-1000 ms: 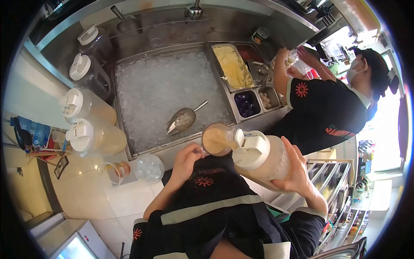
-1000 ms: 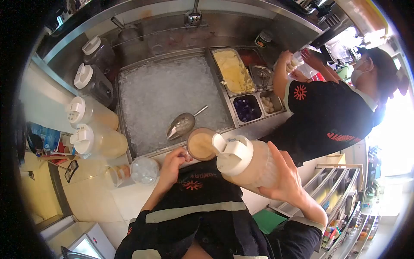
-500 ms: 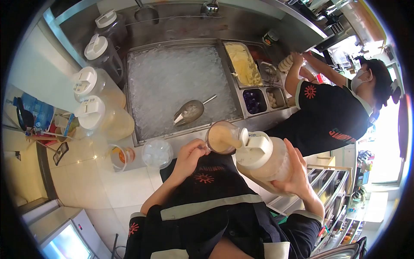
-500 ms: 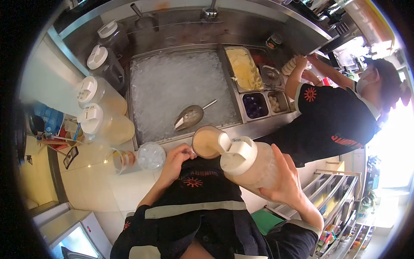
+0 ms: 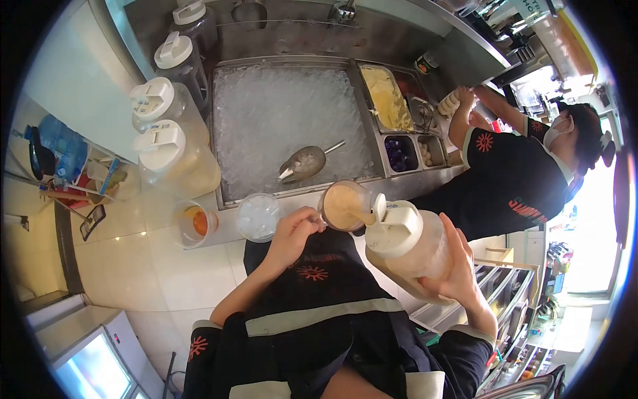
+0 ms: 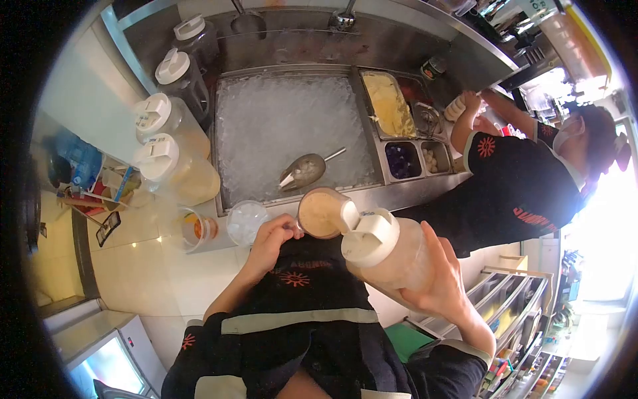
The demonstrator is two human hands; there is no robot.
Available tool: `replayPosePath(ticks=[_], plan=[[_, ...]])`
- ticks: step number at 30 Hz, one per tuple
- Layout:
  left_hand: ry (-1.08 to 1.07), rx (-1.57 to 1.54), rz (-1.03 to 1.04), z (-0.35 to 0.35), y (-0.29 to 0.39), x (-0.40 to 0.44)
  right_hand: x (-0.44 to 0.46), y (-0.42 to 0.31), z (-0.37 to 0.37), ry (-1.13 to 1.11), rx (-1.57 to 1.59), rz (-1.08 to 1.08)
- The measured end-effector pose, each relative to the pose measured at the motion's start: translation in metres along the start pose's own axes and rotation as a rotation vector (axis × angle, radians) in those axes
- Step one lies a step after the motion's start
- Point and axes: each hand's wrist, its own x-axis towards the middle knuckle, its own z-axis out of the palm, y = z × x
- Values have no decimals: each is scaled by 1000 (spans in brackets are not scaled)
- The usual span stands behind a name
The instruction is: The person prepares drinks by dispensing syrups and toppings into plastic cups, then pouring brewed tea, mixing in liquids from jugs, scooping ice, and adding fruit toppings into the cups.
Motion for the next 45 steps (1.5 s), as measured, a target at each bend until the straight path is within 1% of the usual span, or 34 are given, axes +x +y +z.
replayPosePath(ticks=[2, 5, 7, 11, 17, 20, 22, 23, 25, 26, 29, 30, 32, 33, 34, 35, 38, 39, 41, 42, 44, 45], plan=[[-9, -5, -11, -2, 0, -1, -2, -3, 0, -8, -5, -19], [-35, 19, 45, -3, 1, -3, -4, -5, 2, 8, -4, -16], [-10, 14, -11, -2, 3, -4, -6, -5, 1, 9, -4, -28], [-19, -8, 6, -1, 0, -6, -8, -3, 4, 15, 9, 45], [-8, -94, -33, -1, -3, -2, -8, 9, 11, 50, 75, -1], [6, -117, -40, -3, 3, 1, -5, 20, 21, 83, 100, 12], [32, -240, -36, -5, 10, 3, -1, 32, 35, 168, 148, -12], [42, -235, -35, -8, 12, 3, 2, 40, 44, 162, 155, -20], [97, -302, 51, -17, 15, 2, 11, 56, 67, 289, 217, -95], [114, -293, 49, -22, 18, -2, 17, 61, 78, 277, 230, -102], [223, -389, 168, -43, 24, -18, 40, 73, 115, 385, 325, -201], [245, -378, 169, -51, 26, -27, 50, 79, 131, 369, 341, -211], [433, -471, 209, -60, 28, -48, 65, 85, 158, 439, 518, -284], [465, -459, 209, -60, 32, -59, 70, 84, 162, 405, 449, -257], [564, -388, 192, -58, 37, -69, 76, 87, 172, 379, 471, -265], [663, -316, 175, -57, 40, -77, 85, 94, 187, 419, 499, -323], [789, -218, 148, -53, 40, -99, 98, 106, 207, 412, 526, -379], [818, -208, 143, -57, 33, -109, 99, 102, 206, 353, 786, -358], [740, -213, 177, -66, 17, -124, 105, 111, 207, 272, 996, -374], [760, -210, 177, -65, 13, -127, 107, 116, 207, 232, 1101, -377], [819, -48, 104, -57, 11, -128, 111, 127, 207, 119, 1187, -376], [837, -47, 101, -52, 13, -127, 112, 131, 199, 91, 1107, -391]])
